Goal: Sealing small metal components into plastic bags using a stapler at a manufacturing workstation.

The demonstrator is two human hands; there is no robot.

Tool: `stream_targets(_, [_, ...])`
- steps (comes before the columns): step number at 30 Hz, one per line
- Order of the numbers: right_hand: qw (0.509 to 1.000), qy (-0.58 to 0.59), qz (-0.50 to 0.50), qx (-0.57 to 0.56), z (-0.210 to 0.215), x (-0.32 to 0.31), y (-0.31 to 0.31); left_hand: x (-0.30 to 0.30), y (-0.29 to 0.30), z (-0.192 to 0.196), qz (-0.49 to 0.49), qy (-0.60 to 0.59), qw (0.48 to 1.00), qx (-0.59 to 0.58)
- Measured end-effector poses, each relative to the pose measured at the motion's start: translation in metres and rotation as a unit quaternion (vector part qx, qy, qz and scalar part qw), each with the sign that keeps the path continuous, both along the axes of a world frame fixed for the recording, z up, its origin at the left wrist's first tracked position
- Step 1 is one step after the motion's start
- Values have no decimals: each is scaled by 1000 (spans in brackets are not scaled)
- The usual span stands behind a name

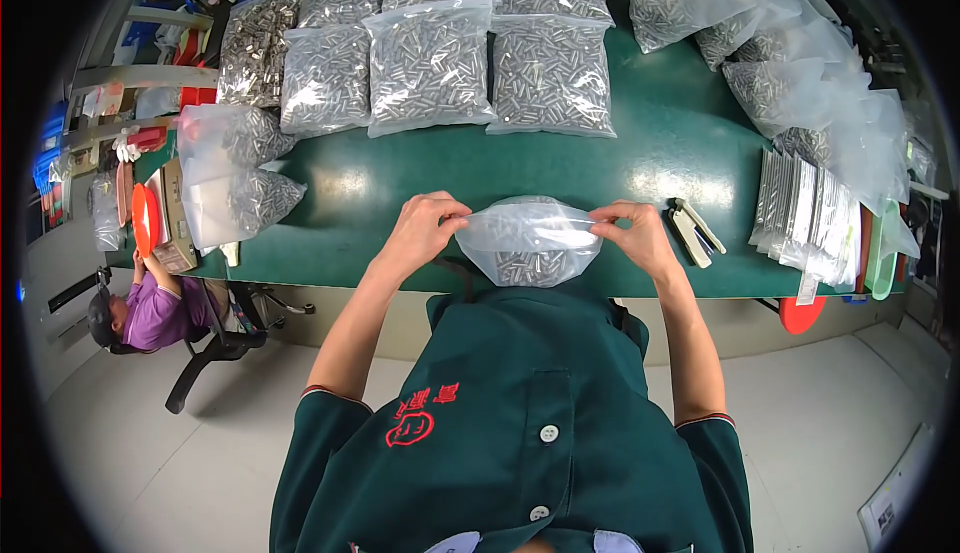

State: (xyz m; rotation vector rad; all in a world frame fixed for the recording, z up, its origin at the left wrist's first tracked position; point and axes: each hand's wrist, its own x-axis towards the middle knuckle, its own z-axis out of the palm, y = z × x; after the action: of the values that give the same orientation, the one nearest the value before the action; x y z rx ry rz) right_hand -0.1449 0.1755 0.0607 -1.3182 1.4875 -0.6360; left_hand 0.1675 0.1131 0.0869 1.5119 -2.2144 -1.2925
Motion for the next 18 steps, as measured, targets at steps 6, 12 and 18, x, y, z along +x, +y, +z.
stream_targets(6, [989,80,15,-122,38,6,14,2,22,30,-20,-6,990,-139])
stream_targets(12, [967,137,40,-212,52,10,17,0,25,39,-24,-6,978,-209])
stream_targets(18, [976,111,29,-183,56,10,17,7,24,29,-35,19,980,-196])
